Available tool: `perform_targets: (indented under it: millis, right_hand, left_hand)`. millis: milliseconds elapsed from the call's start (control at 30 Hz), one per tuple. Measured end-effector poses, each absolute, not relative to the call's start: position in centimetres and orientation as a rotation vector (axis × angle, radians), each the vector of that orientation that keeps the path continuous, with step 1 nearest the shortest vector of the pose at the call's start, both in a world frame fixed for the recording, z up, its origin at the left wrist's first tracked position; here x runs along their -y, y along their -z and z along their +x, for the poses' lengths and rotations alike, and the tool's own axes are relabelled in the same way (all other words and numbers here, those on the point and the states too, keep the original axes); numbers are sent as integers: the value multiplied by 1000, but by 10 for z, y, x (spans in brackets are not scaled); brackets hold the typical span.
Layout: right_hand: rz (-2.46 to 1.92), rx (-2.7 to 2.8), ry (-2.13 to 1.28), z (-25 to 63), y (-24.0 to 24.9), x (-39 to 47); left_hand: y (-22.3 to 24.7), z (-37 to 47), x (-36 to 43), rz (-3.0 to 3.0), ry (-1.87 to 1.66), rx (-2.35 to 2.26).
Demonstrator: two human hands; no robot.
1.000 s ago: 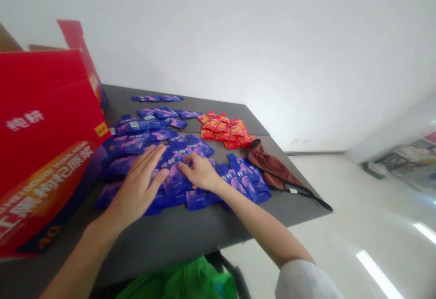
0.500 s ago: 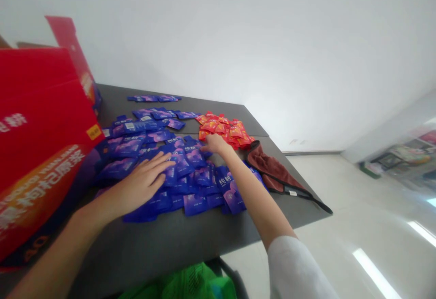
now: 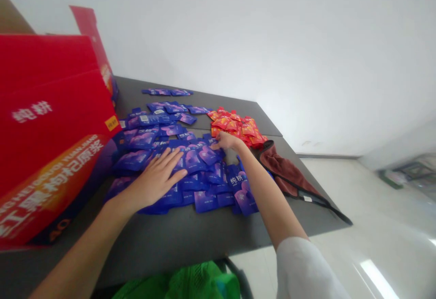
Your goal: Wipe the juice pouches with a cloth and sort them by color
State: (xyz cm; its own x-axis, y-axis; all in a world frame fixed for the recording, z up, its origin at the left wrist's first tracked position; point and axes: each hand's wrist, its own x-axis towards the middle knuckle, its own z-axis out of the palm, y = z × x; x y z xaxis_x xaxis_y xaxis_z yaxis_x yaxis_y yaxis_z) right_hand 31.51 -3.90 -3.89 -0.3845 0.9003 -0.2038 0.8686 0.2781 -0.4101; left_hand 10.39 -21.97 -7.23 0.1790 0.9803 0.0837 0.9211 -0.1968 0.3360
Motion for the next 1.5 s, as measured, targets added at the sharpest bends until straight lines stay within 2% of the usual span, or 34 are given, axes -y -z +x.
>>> perform_targets:
  millis: [167,267,367,433,533,667,733,900,1067,1233,1367,1500]
  right_hand:
    - [-1578,2203,-779,338,-10,60]
    - [-1294,2028,-980,345,-52,80]
    - [-1005,1850,-1189,328,-67,103]
    - [-1044,1921,-1151,307,-54,118]
    - [-1414,2297,-687,282,-12,138]
    - [-1596,2368,-455,283,26,159]
    - [-1608,2402,-383,288,27,168]
    - [-1519,2550,-149,295,9,168]
    - [-1605,2518,-174,324,10,112]
    - [-1676,2545,-383,334,34,59]
    - [-1717,2375,-527,328,45,48]
    - [-1722,2063,-710,337,37,53]
  left_hand:
    - [74,101,219,2258,-436,-1816]
    - [74,101,218,2240,-451,-1793]
    - [75,99,217,2206,-503,-1769]
    - [76,98,218,2187,-555,-1753]
    - [75,96,220,2180,-623,-1752]
    - [65,97,223,2195,-749,-1773]
    - [58,104,220,2258,-753,-1752]
    - [56,127,204,2404,-412,-1681]
    - [62,132,199,2411,-333,-1687]
    - [57,128,202,2436,-329,-1660]
    - [56,128,203,2433,-351,-1663]
    - [57,127,203,2434,-368,-1660]
